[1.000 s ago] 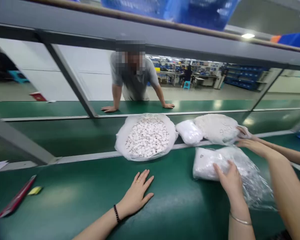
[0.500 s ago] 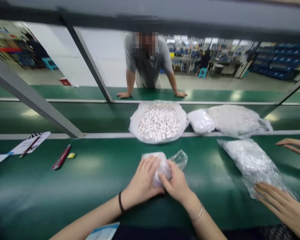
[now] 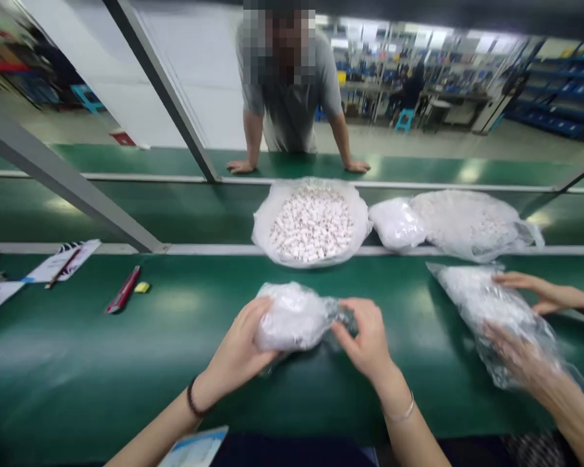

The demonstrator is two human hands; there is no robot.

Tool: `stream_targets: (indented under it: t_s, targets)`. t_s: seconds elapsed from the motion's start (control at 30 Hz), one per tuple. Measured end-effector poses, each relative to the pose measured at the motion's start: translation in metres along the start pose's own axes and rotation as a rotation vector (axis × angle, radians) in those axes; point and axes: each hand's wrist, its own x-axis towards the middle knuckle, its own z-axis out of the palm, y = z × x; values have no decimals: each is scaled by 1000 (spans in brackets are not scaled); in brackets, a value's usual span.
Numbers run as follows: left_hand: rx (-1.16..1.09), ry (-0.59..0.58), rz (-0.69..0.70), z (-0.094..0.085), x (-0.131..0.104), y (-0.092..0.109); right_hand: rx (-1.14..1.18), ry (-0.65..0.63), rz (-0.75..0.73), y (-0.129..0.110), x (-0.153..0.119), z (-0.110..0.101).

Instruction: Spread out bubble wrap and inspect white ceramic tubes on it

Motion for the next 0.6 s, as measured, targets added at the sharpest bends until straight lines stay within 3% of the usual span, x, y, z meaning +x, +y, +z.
stream_targets:
  t_s: [0.1, 0.17, 0.27, 0.33, 0.5, 0.6]
  targets:
    - [217, 10, 65, -25, -2, -8, 24, -264, 20, -10, 3, 19]
    - [338, -51, 50, -34, -7, -20, 113, -279, 31, -14, 6, 32]
    - [408, -173, -83, -33, -13, -38, 308, -231, 70, -20, 10, 39]
    - [398, -266, -185, -27, -13, -45, 509, -327, 164, -22, 12, 36]
    - [311, -472, -299, -20, 2, -41, 1124, -857, 527, -15, 8, 36]
    - [243, -534, -243, -19, 12, -40, 1008, -845, 744, -7, 5, 57]
